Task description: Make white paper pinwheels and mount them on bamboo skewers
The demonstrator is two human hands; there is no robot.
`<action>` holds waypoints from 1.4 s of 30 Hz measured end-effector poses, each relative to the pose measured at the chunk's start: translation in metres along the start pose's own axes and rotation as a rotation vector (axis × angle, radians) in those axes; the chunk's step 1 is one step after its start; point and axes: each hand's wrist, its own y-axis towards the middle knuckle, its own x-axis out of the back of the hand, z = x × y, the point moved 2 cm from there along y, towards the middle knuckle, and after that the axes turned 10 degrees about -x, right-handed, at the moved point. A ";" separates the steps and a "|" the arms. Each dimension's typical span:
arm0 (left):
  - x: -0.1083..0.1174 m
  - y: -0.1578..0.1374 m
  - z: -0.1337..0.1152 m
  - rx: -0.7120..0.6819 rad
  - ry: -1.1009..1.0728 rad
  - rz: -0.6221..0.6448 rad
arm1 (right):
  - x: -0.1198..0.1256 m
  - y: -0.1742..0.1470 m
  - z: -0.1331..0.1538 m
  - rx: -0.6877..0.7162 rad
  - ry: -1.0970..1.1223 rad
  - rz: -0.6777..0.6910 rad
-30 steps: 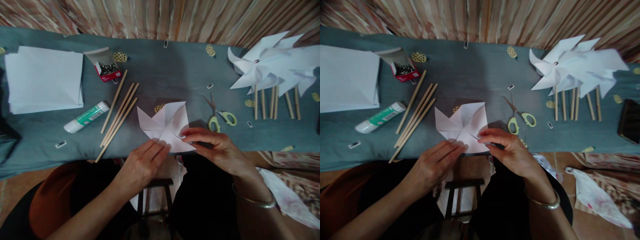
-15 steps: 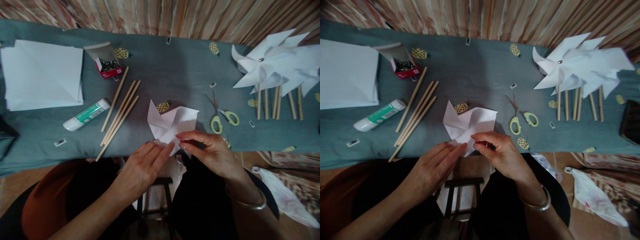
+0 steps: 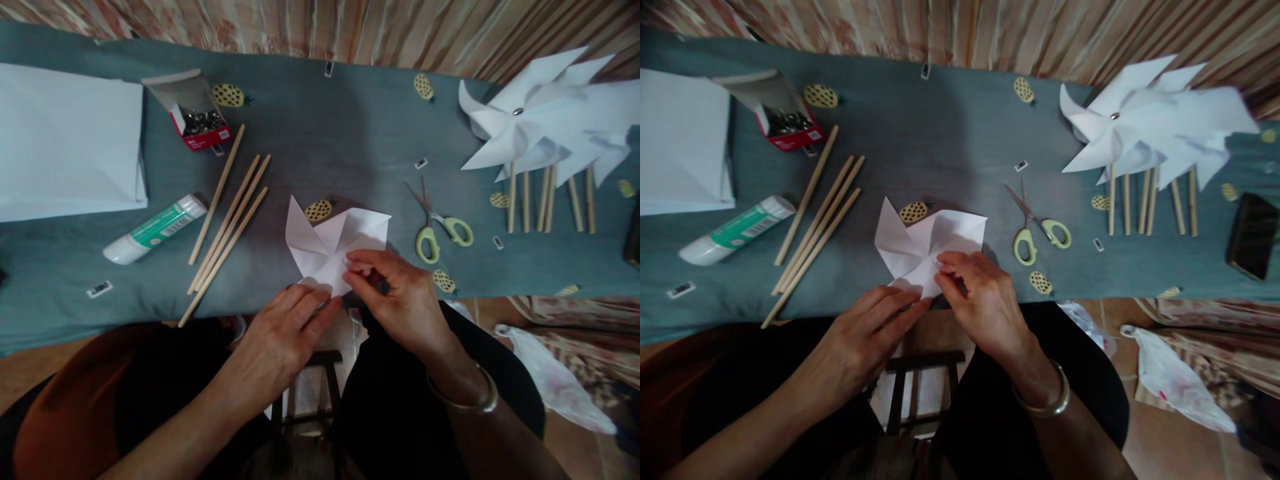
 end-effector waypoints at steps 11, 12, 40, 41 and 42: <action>0.000 0.001 0.000 0.017 -0.045 -0.018 | -0.002 0.000 0.008 0.178 -0.165 -0.050; 0.000 0.001 0.000 0.022 -0.060 -0.014 | -0.003 0.000 0.008 0.175 -0.173 -0.051; -0.005 -0.001 0.001 0.049 -0.052 -0.018 | -0.005 -0.003 0.011 0.267 -0.254 -0.034; -0.005 -0.001 0.001 0.049 -0.053 -0.021 | -0.005 -0.003 0.011 0.275 -0.261 -0.042; -0.005 -0.001 0.001 0.049 -0.053 -0.022 | -0.006 -0.003 0.011 0.281 -0.271 -0.050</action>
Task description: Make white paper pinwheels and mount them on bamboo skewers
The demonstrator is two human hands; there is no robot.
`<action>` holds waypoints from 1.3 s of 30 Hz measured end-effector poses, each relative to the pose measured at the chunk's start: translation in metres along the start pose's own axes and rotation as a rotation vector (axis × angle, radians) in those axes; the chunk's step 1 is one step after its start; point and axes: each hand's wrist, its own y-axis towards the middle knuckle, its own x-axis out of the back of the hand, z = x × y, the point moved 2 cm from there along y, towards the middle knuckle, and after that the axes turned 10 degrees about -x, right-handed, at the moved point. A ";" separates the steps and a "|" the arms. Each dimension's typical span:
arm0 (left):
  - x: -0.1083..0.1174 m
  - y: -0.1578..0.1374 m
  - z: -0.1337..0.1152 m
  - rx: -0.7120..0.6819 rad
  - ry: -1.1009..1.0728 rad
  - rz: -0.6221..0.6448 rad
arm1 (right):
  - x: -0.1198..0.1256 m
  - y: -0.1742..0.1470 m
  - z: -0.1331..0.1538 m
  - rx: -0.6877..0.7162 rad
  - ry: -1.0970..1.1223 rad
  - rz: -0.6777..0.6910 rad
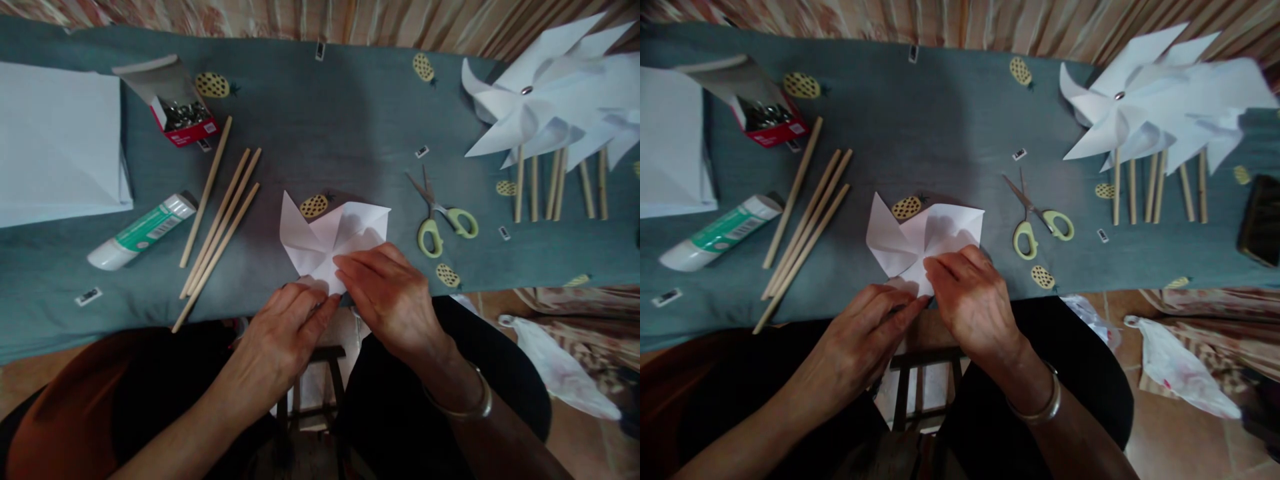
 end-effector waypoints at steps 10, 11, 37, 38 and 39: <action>-0.001 0.001 -0.002 0.026 -0.018 -0.004 | 0.000 -0.001 0.003 0.042 -0.079 -0.033; -0.001 0.001 -0.002 0.025 -0.015 -0.008 | 0.000 -0.001 0.004 0.046 -0.086 -0.034; -0.004 -0.001 -0.006 0.018 0.009 -0.027 | 0.001 -0.004 0.004 0.057 -0.175 -0.084; -0.004 -0.001 -0.006 0.023 0.010 -0.028 | 0.001 -0.004 0.004 0.058 -0.176 -0.082; -0.005 -0.002 -0.006 0.029 0.011 -0.029 | 0.001 -0.003 0.004 0.059 -0.180 -0.080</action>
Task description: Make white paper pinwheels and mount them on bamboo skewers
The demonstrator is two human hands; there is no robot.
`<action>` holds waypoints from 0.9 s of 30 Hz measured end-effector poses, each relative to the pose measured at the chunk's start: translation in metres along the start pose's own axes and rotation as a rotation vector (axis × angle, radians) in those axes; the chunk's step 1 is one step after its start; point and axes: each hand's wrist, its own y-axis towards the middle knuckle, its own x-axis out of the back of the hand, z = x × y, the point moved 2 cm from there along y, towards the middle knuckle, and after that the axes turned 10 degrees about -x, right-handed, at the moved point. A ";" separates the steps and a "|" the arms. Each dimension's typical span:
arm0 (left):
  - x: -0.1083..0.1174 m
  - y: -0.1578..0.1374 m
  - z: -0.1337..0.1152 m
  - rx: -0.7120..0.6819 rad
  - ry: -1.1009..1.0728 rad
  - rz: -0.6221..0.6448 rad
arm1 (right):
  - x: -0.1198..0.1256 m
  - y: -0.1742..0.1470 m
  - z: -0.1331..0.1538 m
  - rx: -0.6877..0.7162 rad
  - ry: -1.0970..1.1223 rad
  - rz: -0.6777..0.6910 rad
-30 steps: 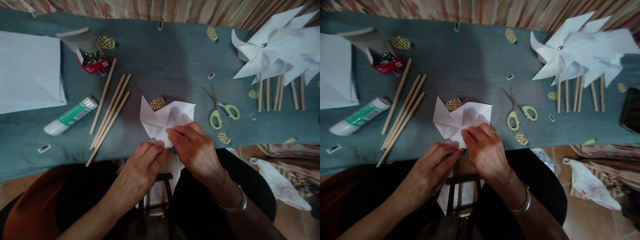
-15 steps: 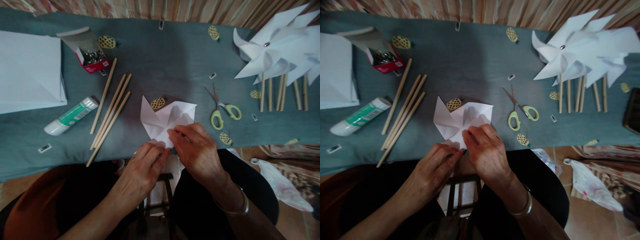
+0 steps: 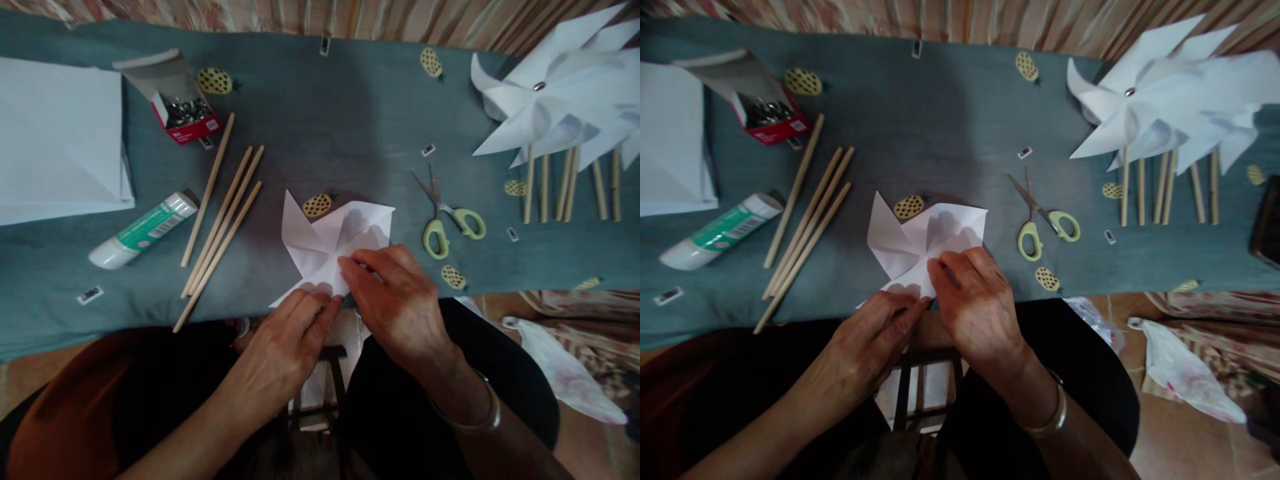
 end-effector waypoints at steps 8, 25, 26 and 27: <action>0.005 0.003 -0.001 0.020 0.011 0.018 | 0.000 0.002 0.002 0.015 -0.024 0.019; 0.003 0.004 -0.001 0.045 -0.015 -0.004 | -0.007 -0.003 0.008 -0.011 -0.075 0.019; 0.004 0.005 -0.001 0.044 -0.021 0.022 | -0.008 -0.005 0.008 -0.014 -0.075 0.018; 0.005 0.006 -0.001 0.050 -0.028 0.038 | -0.009 -0.006 0.008 -0.016 -0.073 0.013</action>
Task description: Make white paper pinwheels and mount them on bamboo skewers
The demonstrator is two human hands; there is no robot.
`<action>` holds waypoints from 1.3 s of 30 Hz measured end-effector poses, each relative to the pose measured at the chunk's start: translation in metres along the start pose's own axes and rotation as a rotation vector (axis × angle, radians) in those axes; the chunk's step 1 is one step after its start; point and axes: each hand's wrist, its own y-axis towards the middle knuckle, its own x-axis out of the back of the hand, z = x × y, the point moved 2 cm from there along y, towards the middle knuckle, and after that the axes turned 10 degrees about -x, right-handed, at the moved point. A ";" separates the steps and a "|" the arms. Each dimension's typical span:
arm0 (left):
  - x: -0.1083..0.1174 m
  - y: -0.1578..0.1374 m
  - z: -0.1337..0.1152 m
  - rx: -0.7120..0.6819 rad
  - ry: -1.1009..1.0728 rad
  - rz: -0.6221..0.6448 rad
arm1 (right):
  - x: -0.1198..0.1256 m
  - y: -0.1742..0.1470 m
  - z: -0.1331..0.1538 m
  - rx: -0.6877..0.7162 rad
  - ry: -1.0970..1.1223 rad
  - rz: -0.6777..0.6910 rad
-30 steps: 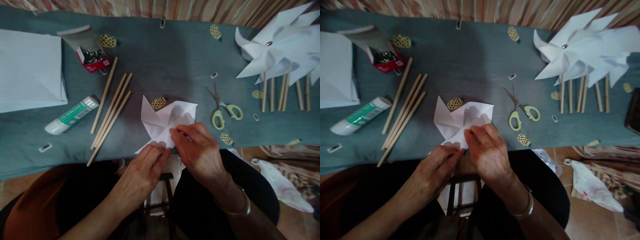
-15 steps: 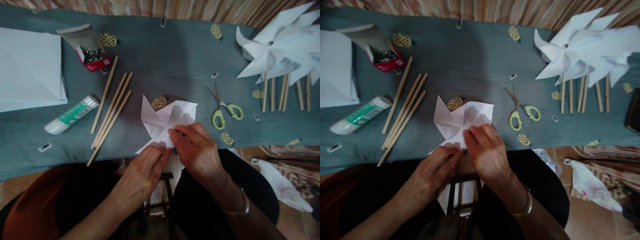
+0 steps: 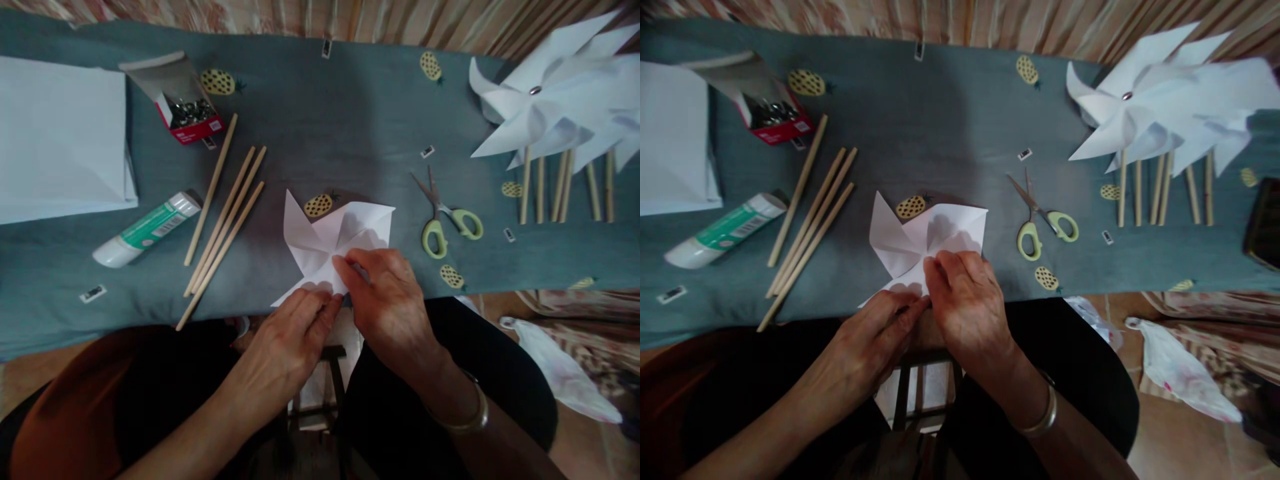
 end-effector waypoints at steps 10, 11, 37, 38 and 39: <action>0.001 0.001 0.001 -0.036 0.038 0.003 | -0.008 -0.006 -0.002 -0.014 0.013 -0.097; 0.001 0.001 0.001 -0.040 0.045 0.002 | -0.009 -0.007 -0.002 -0.013 0.014 -0.107; 0.002 0.002 0.004 -0.063 0.172 0.033 | -0.014 -0.002 0.000 0.040 -0.024 -0.007; 0.002 0.003 0.004 -0.069 0.177 0.036 | -0.015 -0.003 0.000 0.042 -0.031 -0.010; 0.002 0.003 0.004 -0.073 0.182 0.042 | -0.015 -0.003 0.000 0.043 -0.033 -0.020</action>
